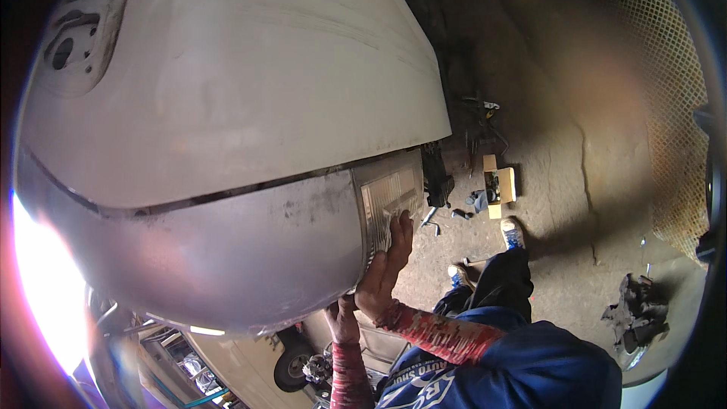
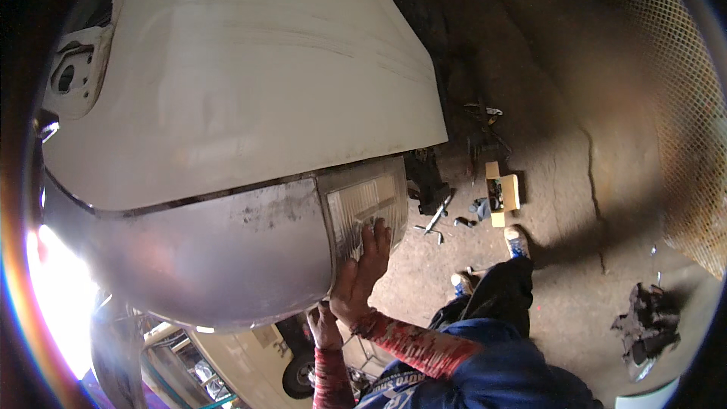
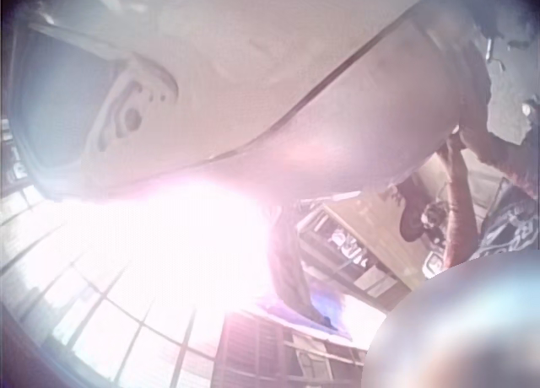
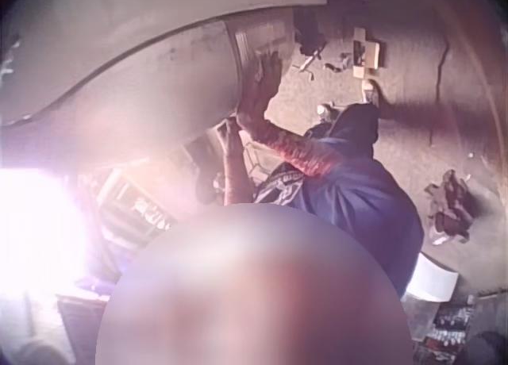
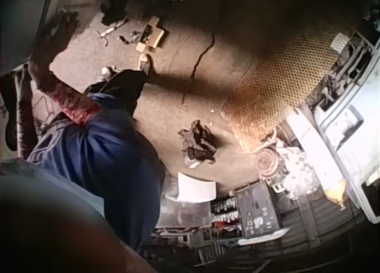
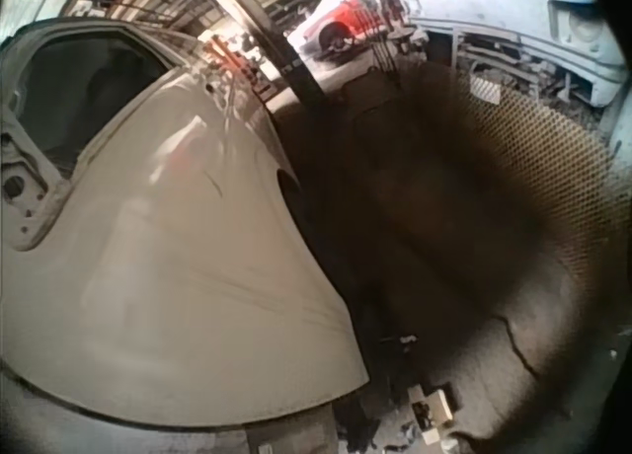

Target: The person installs a headlight onto a white car. They position the headlight into the front housing, align it, and secure it with fasteners from a box on the floor.

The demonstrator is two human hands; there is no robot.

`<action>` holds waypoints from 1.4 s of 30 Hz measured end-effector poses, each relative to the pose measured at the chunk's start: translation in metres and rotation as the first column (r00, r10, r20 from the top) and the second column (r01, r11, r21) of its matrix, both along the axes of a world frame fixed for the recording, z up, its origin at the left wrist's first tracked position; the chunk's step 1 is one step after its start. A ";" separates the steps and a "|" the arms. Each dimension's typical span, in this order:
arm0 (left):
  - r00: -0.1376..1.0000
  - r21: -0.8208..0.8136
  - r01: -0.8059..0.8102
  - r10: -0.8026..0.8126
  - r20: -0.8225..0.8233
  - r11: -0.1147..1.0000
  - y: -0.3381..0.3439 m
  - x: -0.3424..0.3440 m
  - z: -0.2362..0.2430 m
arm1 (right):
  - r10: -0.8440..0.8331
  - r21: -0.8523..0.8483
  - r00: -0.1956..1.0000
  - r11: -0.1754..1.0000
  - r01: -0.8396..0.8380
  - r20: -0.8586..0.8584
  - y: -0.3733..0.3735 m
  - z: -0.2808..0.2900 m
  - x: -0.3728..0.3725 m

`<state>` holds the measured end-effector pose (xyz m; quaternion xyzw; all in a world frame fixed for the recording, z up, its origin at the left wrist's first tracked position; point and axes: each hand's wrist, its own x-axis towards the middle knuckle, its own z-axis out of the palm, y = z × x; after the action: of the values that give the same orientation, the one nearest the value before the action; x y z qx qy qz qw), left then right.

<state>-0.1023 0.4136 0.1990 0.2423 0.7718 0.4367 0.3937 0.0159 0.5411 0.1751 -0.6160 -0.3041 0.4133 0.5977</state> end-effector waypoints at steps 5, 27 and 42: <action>0.997 -0.112 0.052 -0.058 -0.052 0.992 0.001 0.002 0.000 | 0.024 -0.044 1.000 0.999 -0.024 0.005 -0.001 0.001 -0.001; 0.988 0.013 -0.146 0.146 -0.053 0.989 0.043 0.059 -0.034 | 0.232 0.122 0.970 0.963 -0.240 0.077 0.008 -0.045 0.017; 0.524 0.102 -0.823 0.677 0.516 0.559 0.079 0.134 -0.052 | 0.671 -0.524 -0.256 0.230 -0.820 0.696 0.116 -0.236 0.440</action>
<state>0.0314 0.4926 0.1472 -0.1577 0.6085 0.7291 0.2708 0.4561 0.6571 -0.0614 -0.3471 -0.8924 0.2882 0.0014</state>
